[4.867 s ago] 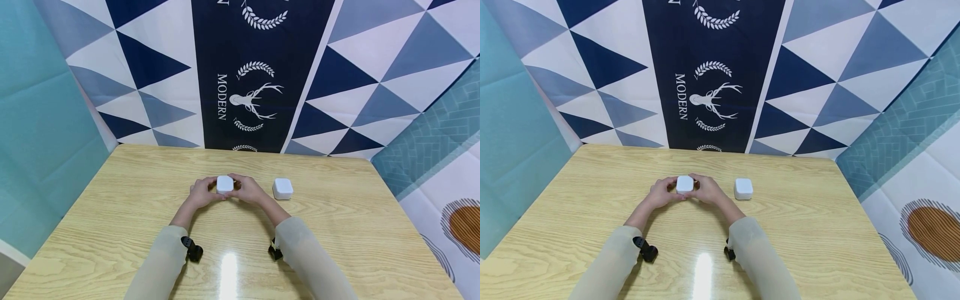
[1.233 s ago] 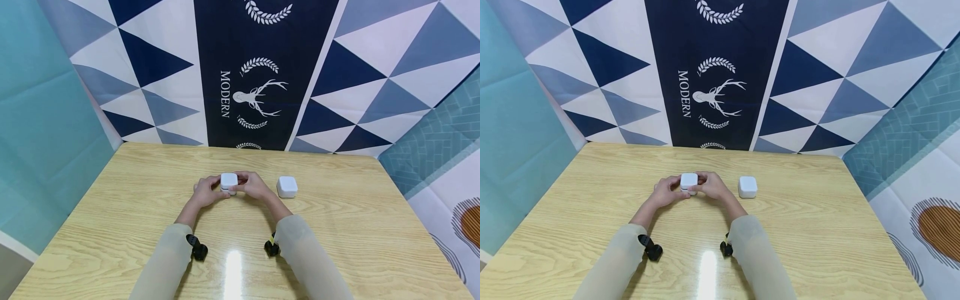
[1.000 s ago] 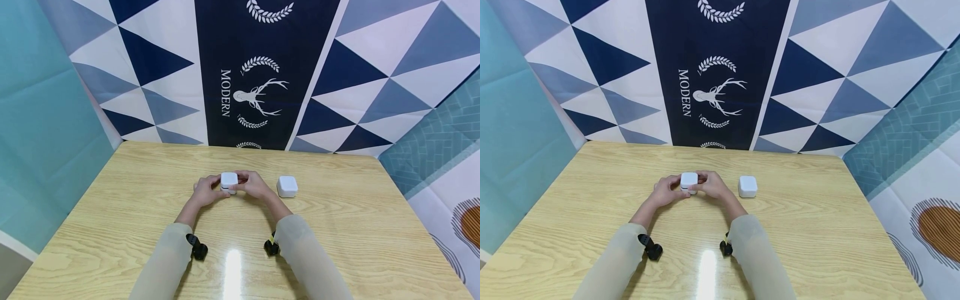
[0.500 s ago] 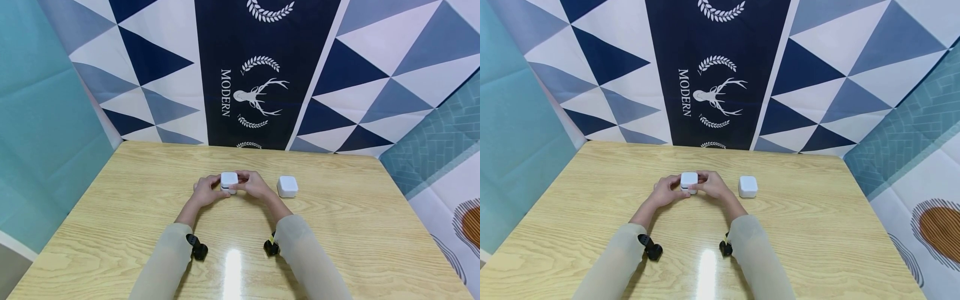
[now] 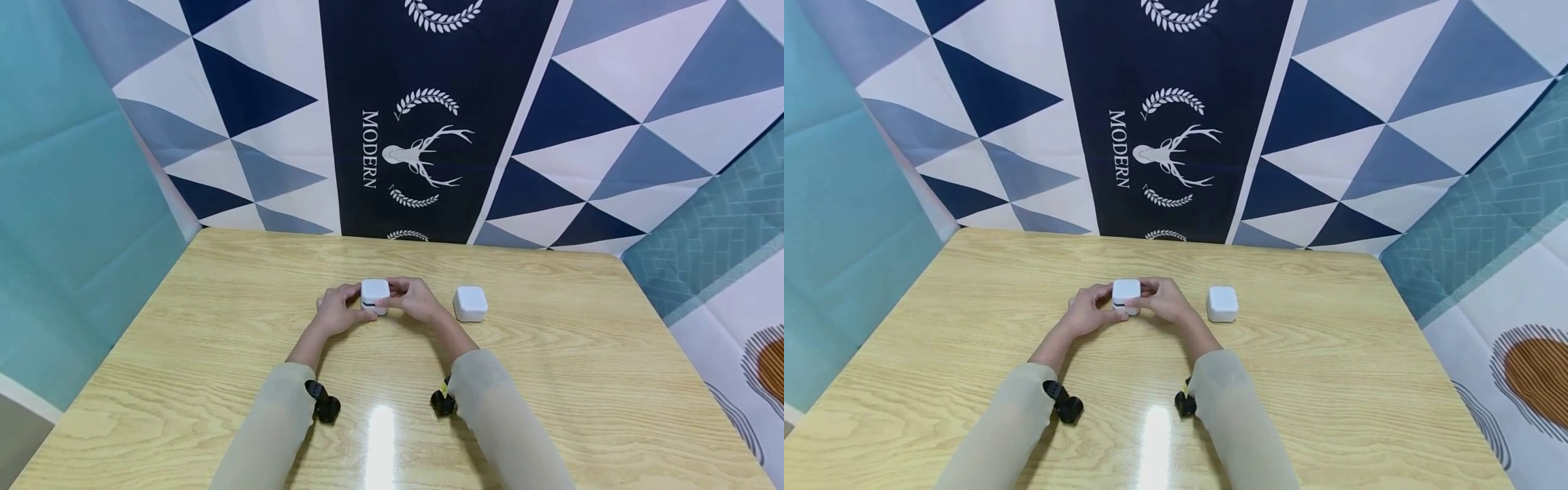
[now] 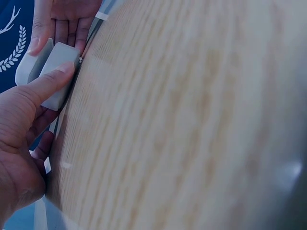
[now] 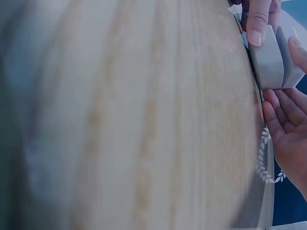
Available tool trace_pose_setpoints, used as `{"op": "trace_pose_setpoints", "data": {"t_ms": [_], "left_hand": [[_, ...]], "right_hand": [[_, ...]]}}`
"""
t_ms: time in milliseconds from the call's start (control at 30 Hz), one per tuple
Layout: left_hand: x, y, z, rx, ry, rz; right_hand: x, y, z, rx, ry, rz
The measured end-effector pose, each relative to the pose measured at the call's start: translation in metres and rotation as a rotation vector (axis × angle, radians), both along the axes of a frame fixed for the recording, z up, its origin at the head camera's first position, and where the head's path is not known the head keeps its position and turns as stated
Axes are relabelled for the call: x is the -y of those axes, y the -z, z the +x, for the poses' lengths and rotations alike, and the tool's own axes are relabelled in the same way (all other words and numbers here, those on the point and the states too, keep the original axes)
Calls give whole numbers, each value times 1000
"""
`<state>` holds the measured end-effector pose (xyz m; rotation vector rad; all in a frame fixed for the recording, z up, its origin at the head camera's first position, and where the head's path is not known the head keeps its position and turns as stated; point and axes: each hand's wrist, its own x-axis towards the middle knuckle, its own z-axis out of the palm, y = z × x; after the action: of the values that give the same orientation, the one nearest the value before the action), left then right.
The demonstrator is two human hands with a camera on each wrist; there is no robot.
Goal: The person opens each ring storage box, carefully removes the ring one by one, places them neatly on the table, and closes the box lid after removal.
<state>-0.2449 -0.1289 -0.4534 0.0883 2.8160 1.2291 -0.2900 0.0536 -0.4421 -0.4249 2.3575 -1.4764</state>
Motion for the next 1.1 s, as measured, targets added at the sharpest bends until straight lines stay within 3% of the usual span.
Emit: {"op": "trace_pose_setpoints", "data": {"t_ms": [433, 633, 867, 1100], "left_hand": [[0, -1, 0, 9, -6, -3], [1, 0, -1, 6, -10, -12], [0, -1, -3, 10, -10, 0], [1, 0, -3, 10, -10, -5]], "right_hand": [[0, -26, 15, 60, -33, -76], [-2, -13, 5, 83, -18, -107], [-3, 3, -3, 41, -7, -91], [-1, -23, 12, 73, -33, -87]]}}
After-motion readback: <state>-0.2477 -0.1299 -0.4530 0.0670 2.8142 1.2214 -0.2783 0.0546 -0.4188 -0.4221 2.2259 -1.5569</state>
